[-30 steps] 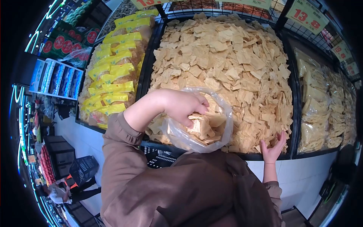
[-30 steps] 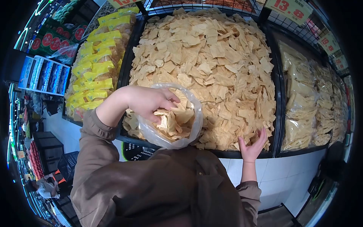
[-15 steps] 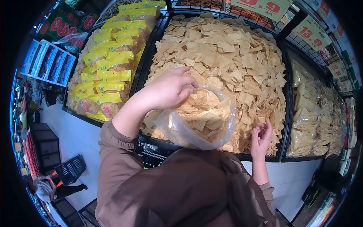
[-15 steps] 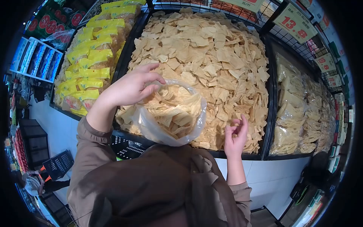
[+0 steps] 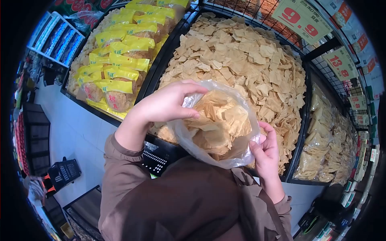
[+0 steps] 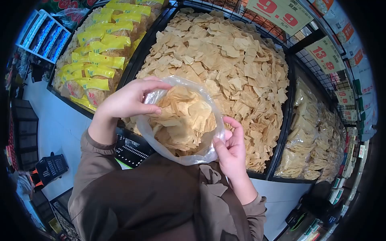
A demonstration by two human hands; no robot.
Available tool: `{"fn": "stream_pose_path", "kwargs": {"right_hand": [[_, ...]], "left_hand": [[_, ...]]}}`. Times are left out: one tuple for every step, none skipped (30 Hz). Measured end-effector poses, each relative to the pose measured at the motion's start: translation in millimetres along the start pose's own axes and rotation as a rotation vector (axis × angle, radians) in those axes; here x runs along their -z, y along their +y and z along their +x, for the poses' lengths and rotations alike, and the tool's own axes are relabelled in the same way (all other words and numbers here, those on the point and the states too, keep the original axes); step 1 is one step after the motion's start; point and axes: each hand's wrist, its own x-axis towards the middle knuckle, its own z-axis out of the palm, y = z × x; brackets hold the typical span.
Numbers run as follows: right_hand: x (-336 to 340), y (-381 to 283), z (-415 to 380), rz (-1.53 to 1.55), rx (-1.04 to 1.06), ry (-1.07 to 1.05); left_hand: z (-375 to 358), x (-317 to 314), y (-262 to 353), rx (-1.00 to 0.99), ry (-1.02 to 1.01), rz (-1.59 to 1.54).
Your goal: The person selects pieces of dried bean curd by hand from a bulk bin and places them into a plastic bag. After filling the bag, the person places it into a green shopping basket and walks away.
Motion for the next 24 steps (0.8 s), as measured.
{"fn": "stream_pose_path", "kwargs": {"right_hand": [[0.8, -0.2, -1.2, -0.017, 0.037, -0.018], [1.6, -0.2, -2.3, -0.033, 0.076, -0.034], [2.3, 0.8, -2.4, -0.033, 0.079, -0.033], [3.3, 2.6, -1.5, -0.018, 0.028, -0.006], [3.7, 2.7, 0.1, -0.006, -0.021, 0.017], [-1.6, -8.2, -5.6, -0.009, -0.017, 0.014], [-11.5, -27.5, -20.6, -0.008, 0.037, -0.001], [-18.0, -39.6, -32.6, -0.004, 0.089, -0.014], [-14.2, -43.5, -37.2, -0.039, 0.202, -0.050], [-12.7, -44.4, -36.0, -0.068, 0.277, -0.025], [-8.4, -43.9, -29.7, -0.066, 0.235, 0.014], [-4.8, -43.6, -24.0, -0.065, 0.196, 0.055], [-7.7, -52.1, -26.4, -0.026, 0.188, 0.150], [-6.4, -63.4, -35.5, -0.088, 0.246, 0.141], [-3.4, -73.3, -45.5, -0.121, 0.382, 0.149], [0.1, -79.9, -56.6, -0.154, 0.511, 0.164], [2.6, -85.3, -60.0, -0.186, 0.610, 0.212], [6.4, -90.0, -56.9, -0.222, 0.709, 0.262], [17.9, -95.5, -52.6, -0.272, 0.654, 0.305], [28.7, -102.7, -49.2, -0.177, 0.506, 0.363], [33.5, -107.7, -56.0, -0.210, 0.546, 0.443], [38.3, -112.4, -62.2, -0.240, 0.590, 0.513], [53.8, -115.8, -76.7, -0.264, 0.671, 0.449], [48.7, -116.7, -79.9, -0.237, 0.808, 0.537]], "left_hand": [[-6.7, 2.5, 2.2, 0.036, 0.026, -0.099], [-11.7, 5.0, 2.7, 0.071, 0.052, -0.196], [-14.3, 6.0, -1.3, 0.064, 0.031, -0.238], [-19.5, 7.3, 0.7, 0.059, 0.031, -0.236], [-26.1, 9.3, 6.0, 0.071, 0.034, -0.319], [-32.3, 11.7, 11.8, 0.088, 0.037, -0.404], [-39.2, 15.7, 22.1, 0.044, 0.073, -0.530], [-46.0, 20.0, 33.4, 0.002, 0.105, -0.657], [-50.2, 22.9, 40.3, -0.022, 0.136, -0.729], [-50.3, 23.6, 45.3, -0.027, 0.130, -0.726], [-47.8, 22.9, 50.3, -0.050, 0.148, -0.730], [-45.0, 22.5, 56.1, -0.076, 0.165, -0.734], [-44.5, 24.3, 66.1, -0.051, 0.149, -0.739], [-41.8, 28.0, 75.3, -0.060, 0.145, -0.746], [-37.4, 31.2, 84.0, -0.195, 0.178, -0.710], [-31.4, 32.1, 91.7, -0.326, 0.204, -0.679], [-21.8, 29.1, 100.6, -0.311, 0.224, -0.723], [-9.8, 23.5, 107.8, -0.295, 0.240, -0.768], [4.1, 18.5, 110.4, -0.266, 0.169, -0.783], [15.4, 10.4, 114.4, -0.232, 0.091, -0.867], [21.1, 4.4, 124.7, -0.255, 0.068, -0.821], [24.7, -0.9, 135.7, -0.279, 0.055, -0.771], [28.8, -13.0, 140.4, -0.330, 0.014, -0.992], [35.2, -13.4, 142.0, -0.343, -0.061, -0.886]]}}
